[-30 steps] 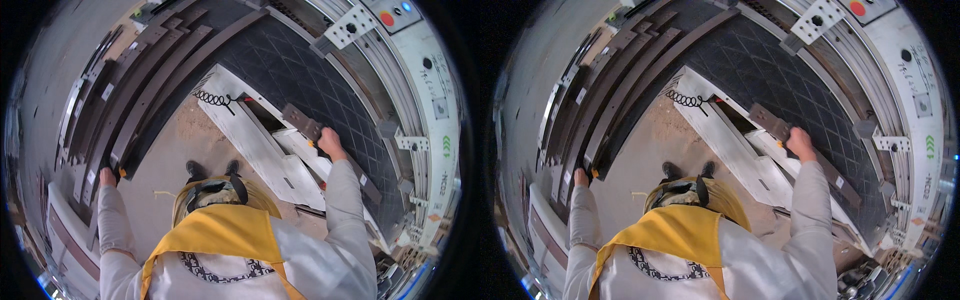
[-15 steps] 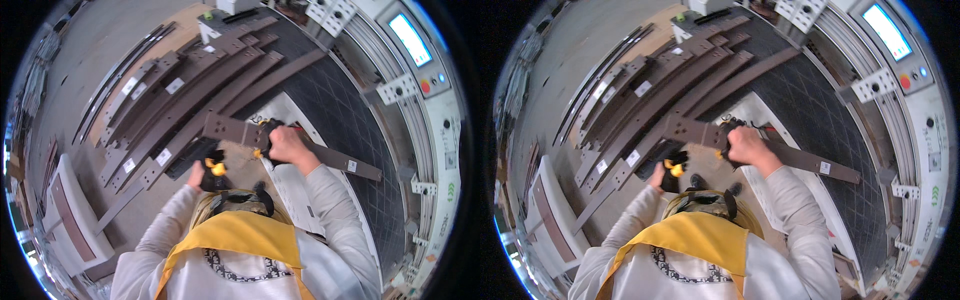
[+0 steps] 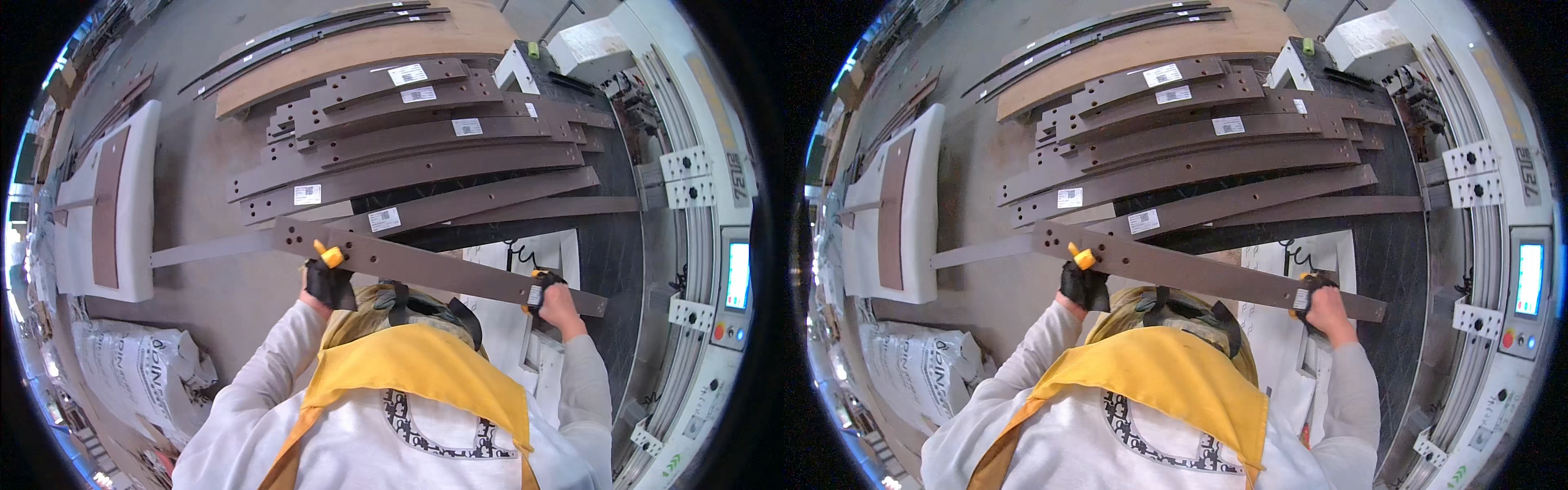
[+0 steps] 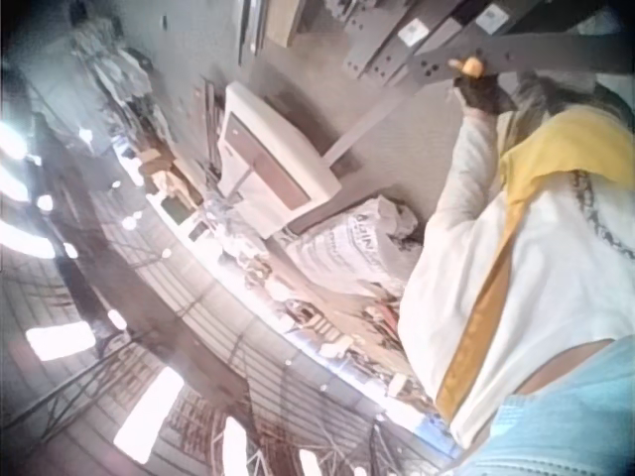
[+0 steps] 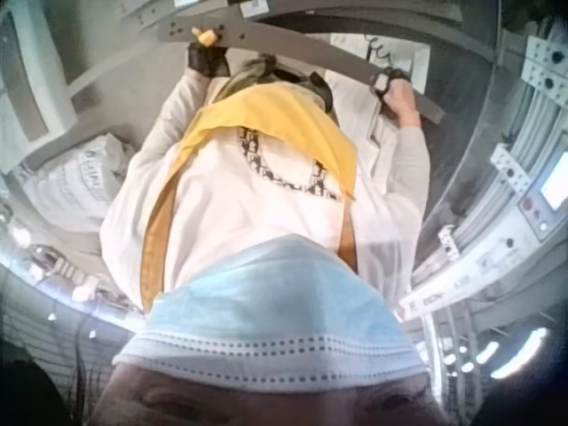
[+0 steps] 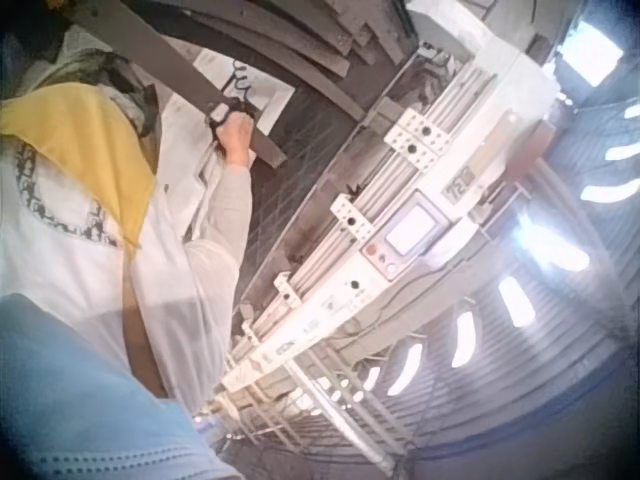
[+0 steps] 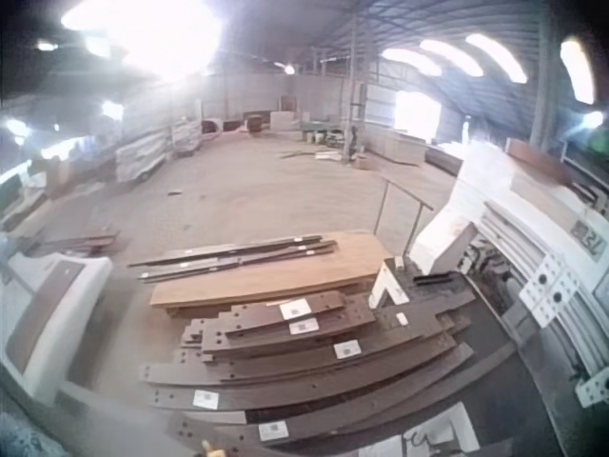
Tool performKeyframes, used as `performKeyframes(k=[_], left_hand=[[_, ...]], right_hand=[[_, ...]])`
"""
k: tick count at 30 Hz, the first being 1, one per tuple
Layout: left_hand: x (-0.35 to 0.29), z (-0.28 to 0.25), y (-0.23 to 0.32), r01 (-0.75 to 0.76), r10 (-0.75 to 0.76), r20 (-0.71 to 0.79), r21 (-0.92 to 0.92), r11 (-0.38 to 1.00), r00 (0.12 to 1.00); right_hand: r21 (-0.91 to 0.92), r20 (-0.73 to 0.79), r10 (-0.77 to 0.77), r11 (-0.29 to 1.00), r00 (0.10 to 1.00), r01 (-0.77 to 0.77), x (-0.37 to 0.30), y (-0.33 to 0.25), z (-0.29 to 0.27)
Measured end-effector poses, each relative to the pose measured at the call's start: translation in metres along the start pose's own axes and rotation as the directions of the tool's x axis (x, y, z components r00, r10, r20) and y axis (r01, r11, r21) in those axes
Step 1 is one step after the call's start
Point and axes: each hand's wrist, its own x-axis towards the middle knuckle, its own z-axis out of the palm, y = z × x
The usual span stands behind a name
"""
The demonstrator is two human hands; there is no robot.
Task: The person repeatedly picks up long metal plates from a stack, places them on a machine bed, and uses a handheld air blow gun to clean the surface. The person then removes the plates and returns them to the stack, repeating the cycle multiple times.
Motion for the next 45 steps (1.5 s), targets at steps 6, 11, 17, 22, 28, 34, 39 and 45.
performKeyframes(k=[6, 11, 17, 22, 28, 34, 39, 45], left_hand=[[-0.008, -0.024, 0.039, -0.178, 0.148, -0.210, -0.130, 0.975, 0.966], [-0.002, -0.023, 0.050, -0.176, 0.149, -0.340, -0.049, 0.983, 0.929], [-0.012, -0.036, 0.050, -0.014, 0.774, -0.215, 0.961, 0.278, 0.596], [0.002, 0.064, 0.015, -0.198, 0.465, 0.482, 0.821, -0.535, 0.743], [0.074, 0.097, -0.019, -0.293, -0.012, 0.548, 0.428, -0.855, 0.837], [0.078, 0.097, -0.007, -0.305, -0.076, 0.450, 0.463, -0.832, 0.890], [0.044, 0.102, -0.015, -0.221, 0.301, 0.690, 0.560, -0.799, 0.659], [0.048, 0.033, -0.077, -0.178, 0.918, -0.379, 0.901, 0.395, 0.122]], right_hand=[[-0.257, -0.042, -0.256, 0.937, 0.966, 0.237, 0.075, -0.039, -0.020], [-0.282, 0.004, -0.460, 0.852, 0.888, 0.442, 0.161, -0.051, -0.051], [-0.303, 0.232, -0.496, 0.781, 0.837, 0.546, 0.212, -0.043, -0.033], [-0.380, 0.282, -0.527, 0.706, 0.802, 0.598, 0.219, -0.039, -0.029], [-0.428, 0.273, -0.556, 0.661, 0.785, 0.617, 0.223, -0.032, -0.027], [-0.330, 0.297, -0.574, 0.688, 0.763, 0.646, 0.213, -0.016, -0.025], [-0.293, 0.335, -0.495, 0.754, 0.802, 0.588, 0.219, -0.005, -0.030], [-0.144, 0.466, -0.385, 0.856, 0.797, 0.497, 0.239, -0.014, -0.040]])
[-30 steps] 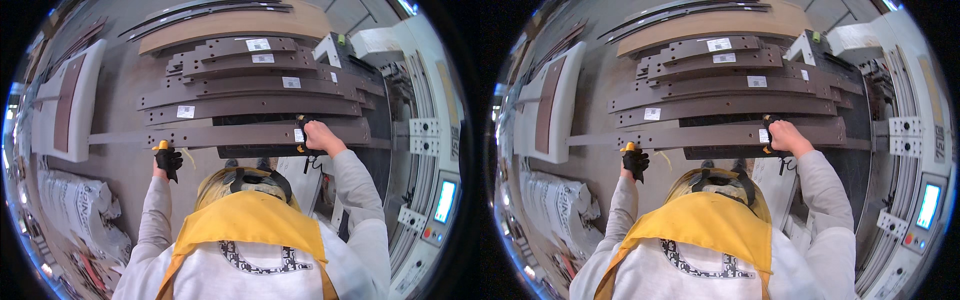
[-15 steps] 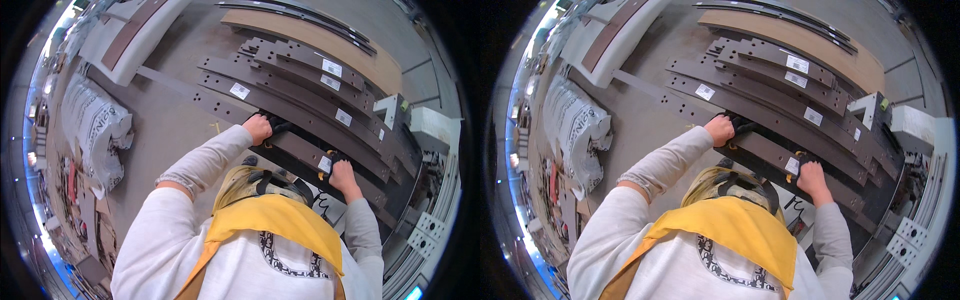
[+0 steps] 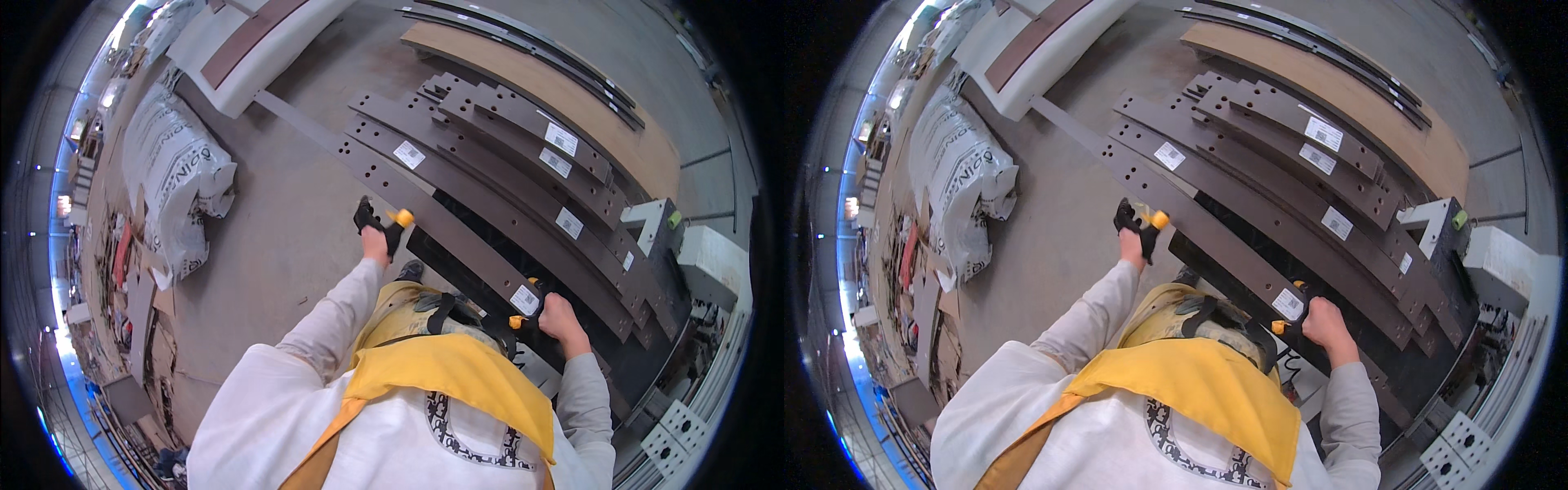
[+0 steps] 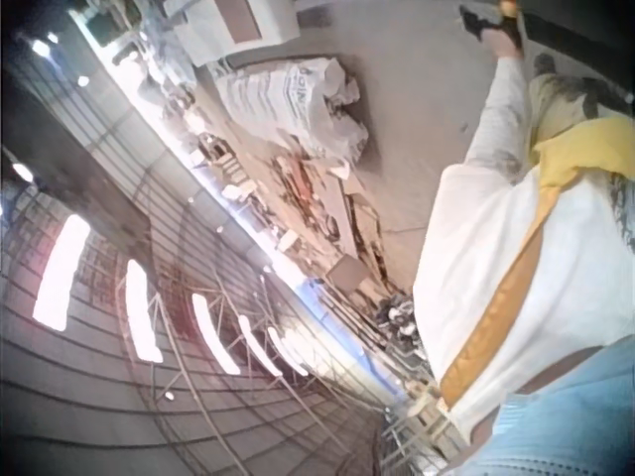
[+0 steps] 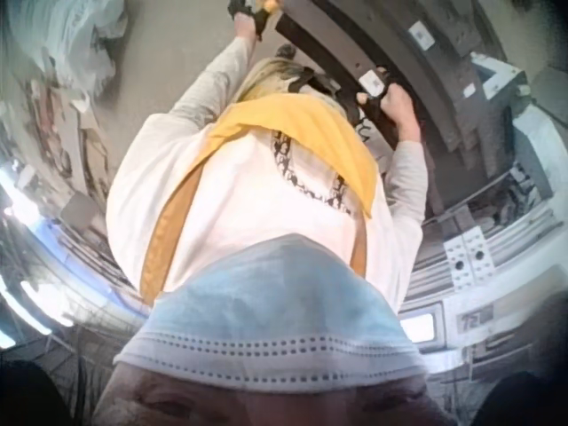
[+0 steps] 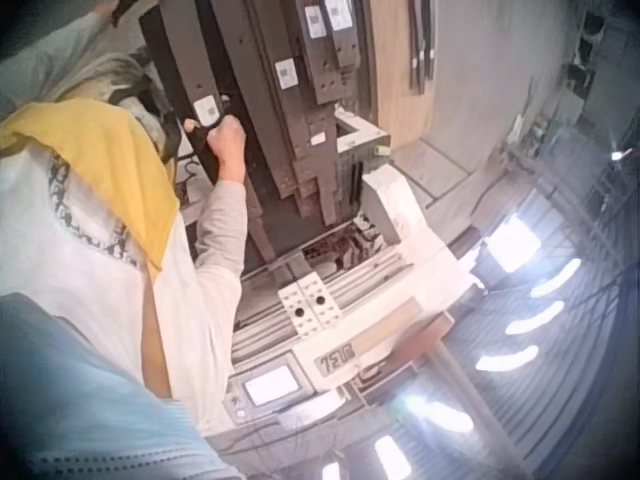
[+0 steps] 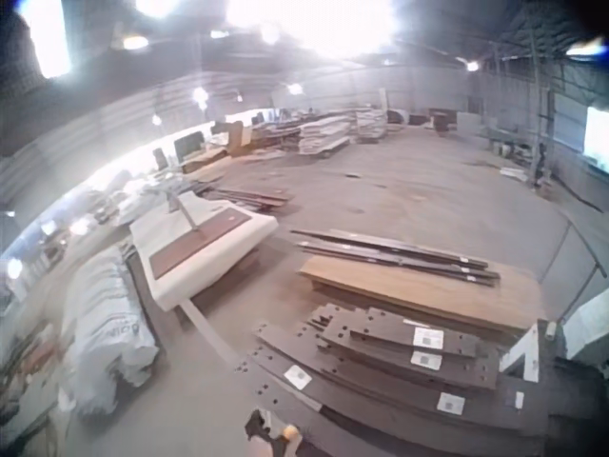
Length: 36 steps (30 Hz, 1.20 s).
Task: The person repeatedly picks up long metal plates from a stack, places them on a machine bed, and uses a handheld air blow gun to clean the surface. The person then removes the plates and returns them to the stack, repeating the cycle multiple times.
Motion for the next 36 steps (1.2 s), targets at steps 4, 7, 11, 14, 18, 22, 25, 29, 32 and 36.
performKeyframes(k=[4, 7, 11, 14, 18, 22, 25, 29, 32, 36], left_hand=[[0.033, 0.035, -0.118, 0.747, -0.483, 0.577, -0.580, 0.325, 0.658], [0.034, 0.070, -0.086, 0.737, -0.616, 0.485, -0.629, 0.248, 0.621], [0.029, 0.071, -0.088, 0.729, -0.592, 0.549, -0.678, 0.098, 0.590], [0.034, 0.046, -0.072, 0.725, -0.545, 0.578, -0.683, 0.084, 0.608], [0.038, -0.010, -0.056, 0.698, -0.485, 0.598, -0.715, 0.036, 0.638], [0.065, -0.064, -0.057, 0.684, -0.513, 0.575, -0.728, 0.033, 0.637], [0.099, -0.110, -0.060, 0.676, -0.578, 0.526, -0.734, 0.062, 0.624], [0.166, -0.168, -0.073, 0.670, -0.675, 0.457, -0.738, 0.076, 0.579], [0.214, -0.204, -0.128, 0.621, -0.649, 0.634, -0.723, -0.303, 0.421], [0.297, -0.236, -0.137, 0.660, -0.641, 0.547, -0.747, -0.083, 0.538]], right_hand=[[0.030, 0.066, -0.062, 0.998, 0.996, 0.060, 0.020, 0.000, -0.002], [0.022, 0.094, -0.046, 0.999, 0.995, 0.044, 0.028, 0.003, 0.000], [0.039, 0.107, -0.072, 0.997, 0.992, 0.068, 0.028, 0.005, 0.004], [0.064, 0.111, -0.037, 0.997, 0.993, 0.030, 0.032, 0.007, 0.016], [0.072, 0.203, -0.019, 0.997, 0.979, 0.005, 0.038, -0.028, 0.025], [0.260, 0.245, -0.130, 0.963, 0.961, 0.064, 0.057, -0.052, 0.054], [0.553, 0.462, -0.156, 0.821, 0.873, -0.146, 0.070, -0.134, 0.034], [0.711, 0.540, -0.207, 0.631, 0.816, -0.310, 0.108, -0.205, 0.060], [0.640, 0.553, -0.132, 0.699, 0.822, -0.318, 0.123, -0.285, 0.071], [0.640, 0.408, -0.291, 0.767, 0.865, -0.044, 0.140, -0.404, 0.041]])
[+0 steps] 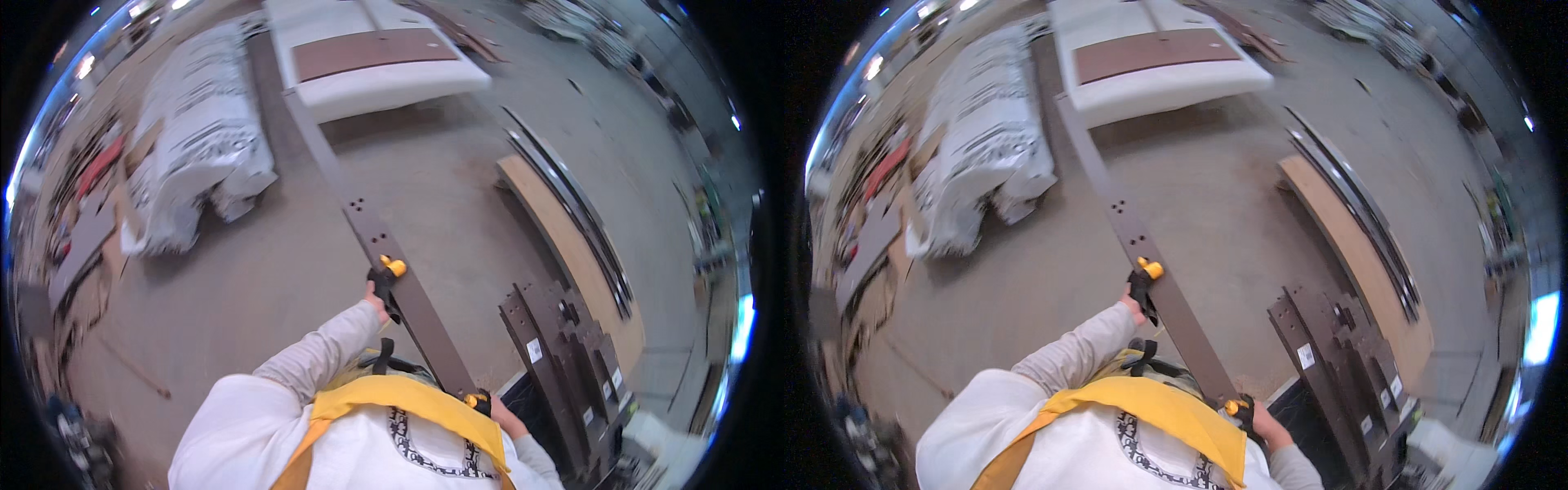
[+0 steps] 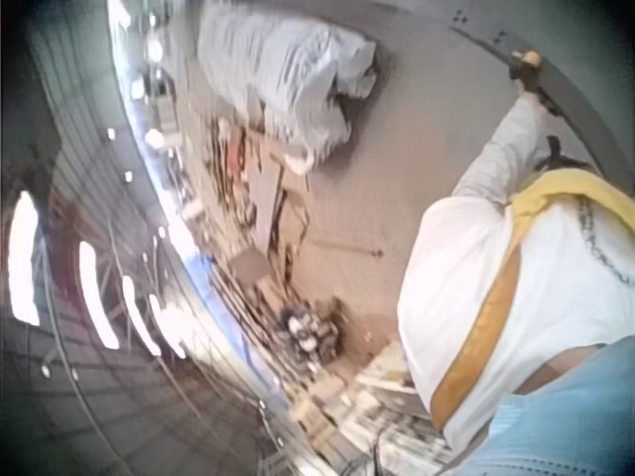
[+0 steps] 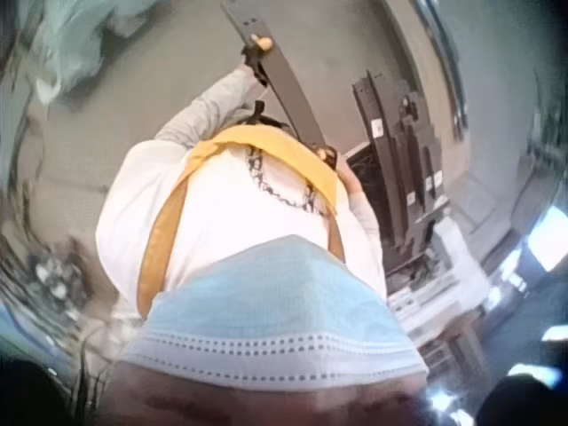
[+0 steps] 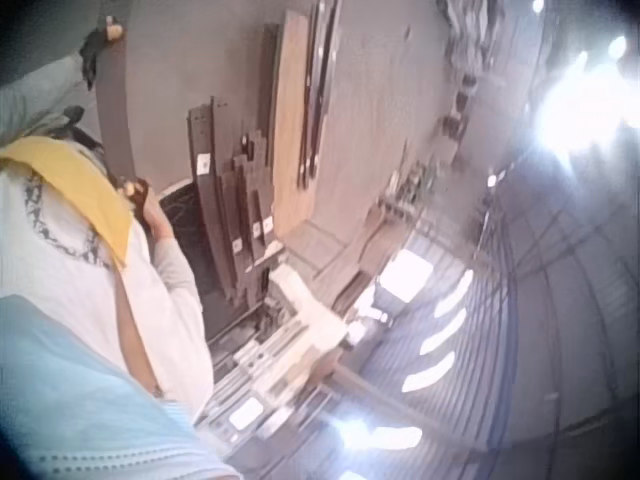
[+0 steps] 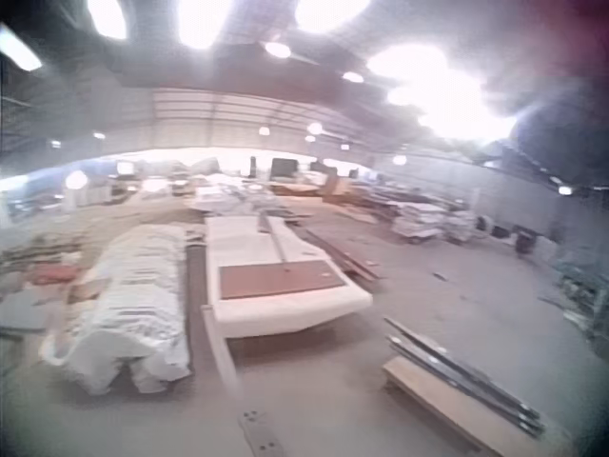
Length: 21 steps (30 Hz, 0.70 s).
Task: The person repeatedly picks up long metal plates from a stack, places them on a machine bed, and uses a handheld air blow gun to clean the surface. The person then removes the plates and returns them to the stack, repeating the cycle multiple times.
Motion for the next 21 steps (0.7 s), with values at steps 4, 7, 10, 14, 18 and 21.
performKeyframes(k=[4, 7, 10, 14, 18, 21], left_hand=[[0.045, 0.049, 0.061, -0.006, 0.010, 0.225, -0.018, 1.000, 0.974], [0.086, 0.089, 0.088, 0.027, -0.042, 0.361, 0.049, 0.998, 0.931], [0.110, 0.139, 0.117, 0.133, -0.175, 0.293, 0.158, 0.978, 0.940], [0.168, 0.169, 0.158, 0.146, -0.180, 0.191, 0.176, 0.973, 0.965], [0.200, 0.210, 0.215, 0.080, -0.128, 0.231, 0.206, 0.975, 0.964], [0.251, 0.203, 0.247, 0.055, -0.100, 0.207, 0.210, 0.976, 0.973]], right_hand=[[-0.027, -0.134, 0.056, 0.998, 0.989, -0.060, 0.028, -0.053, -0.007], [-0.081, -0.220, 0.144, 0.983, 0.965, -0.166, 0.048, -0.096, -0.024], [-0.156, -0.255, 0.180, 0.962, 0.950, -0.224, 0.076, -0.149, -0.042], [-0.223, -0.165, 0.187, 0.949, 0.969, -0.221, 0.146, -0.176, -0.085], [-0.281, -0.060, 0.238, 0.928, 0.969, -0.245, 0.203, -0.276, -0.141], [-0.478, -0.021, 0.145, 0.868, 0.989, -0.137, 0.249, -0.315, -0.188]])
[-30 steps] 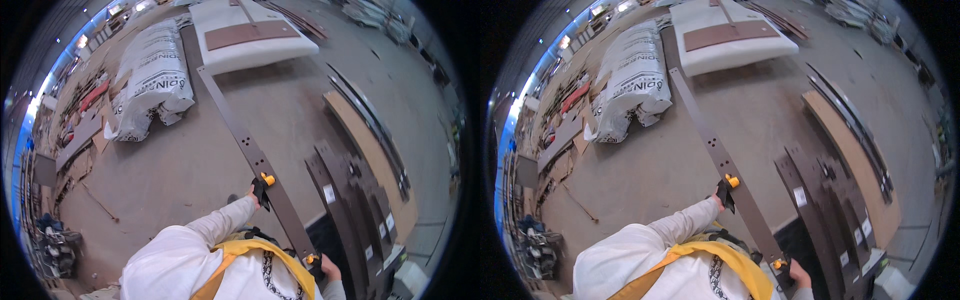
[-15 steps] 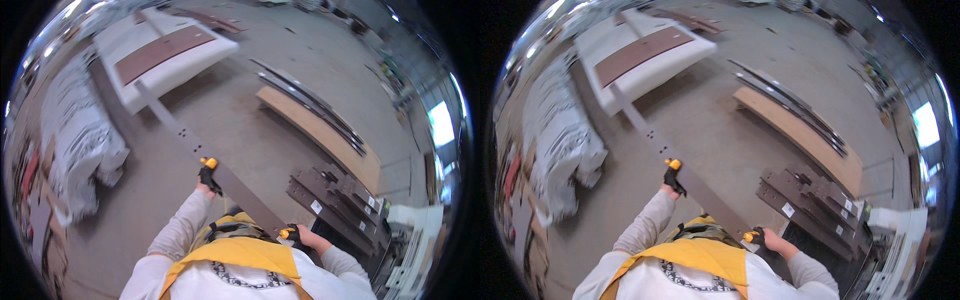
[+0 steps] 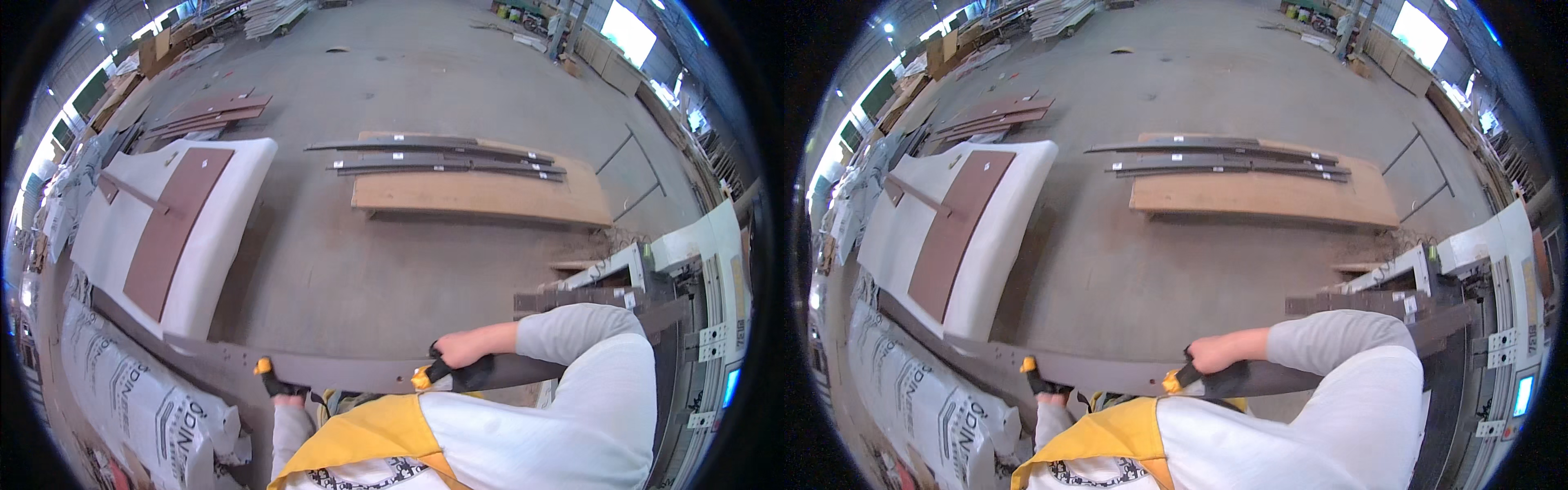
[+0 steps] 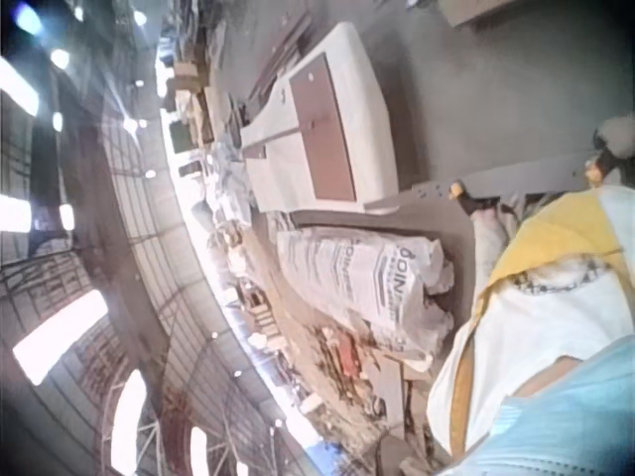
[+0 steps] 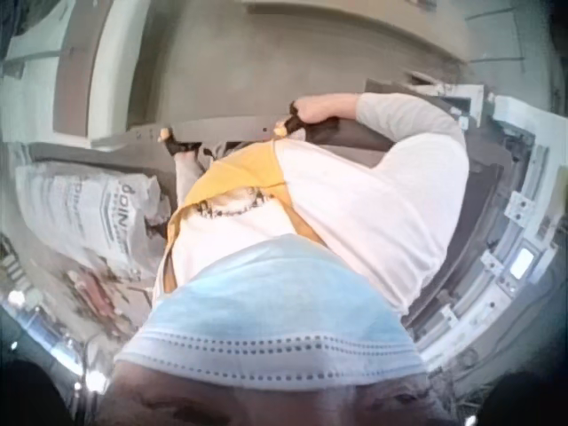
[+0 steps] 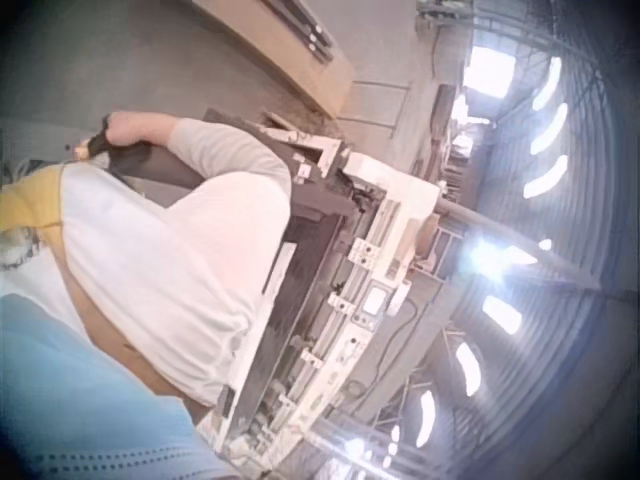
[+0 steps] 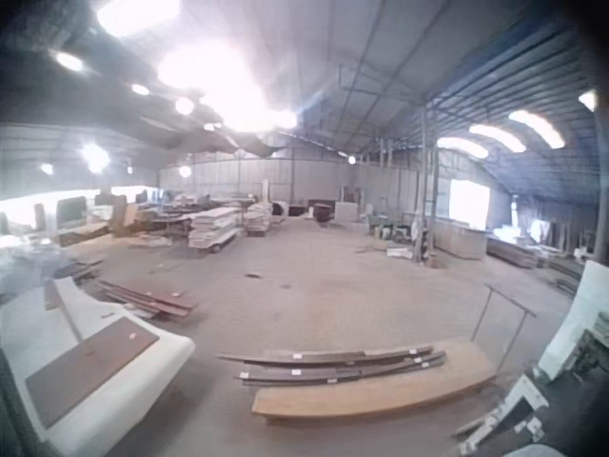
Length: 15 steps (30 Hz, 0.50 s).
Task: The person repeatedly picks up long metal plates from a stack, places them on a machine bed, and uses a handheld air blow gun to clean the surface. The person then removes the plates and returns them to the stack, repeating the cycle multiple times.
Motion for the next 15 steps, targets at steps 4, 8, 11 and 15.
performKeyframes(k=[4, 8, 11, 15], left_hand=[[0.063, -0.013, 0.036, 0.017, 0.000, -0.200, 0.088, 0.996, 0.980], [0.142, -0.006, 0.064, 0.084, -0.037, -0.308, 0.143, 0.986, 0.951], [0.214, 0.028, 0.084, 0.159, -0.083, -0.334, 0.206, 0.966, 0.939], [0.290, 0.082, 0.100, 0.209, -0.104, -0.342, 0.286, 0.935, 0.934]], right_hand=[[0.012, 0.072, -0.053, 0.999, 0.996, 0.052, 0.052, -0.026, -0.097], [-0.163, 0.005, -0.085, 0.983, 0.996, 0.085, 0.154, -0.010, -0.168], [-0.180, -0.023, -0.087, 0.980, 0.996, 0.081, 0.236, 0.011, -0.219], [-0.084, -0.096, -0.068, 0.995, 0.993, 0.060, 0.286, 0.038, -0.273]])
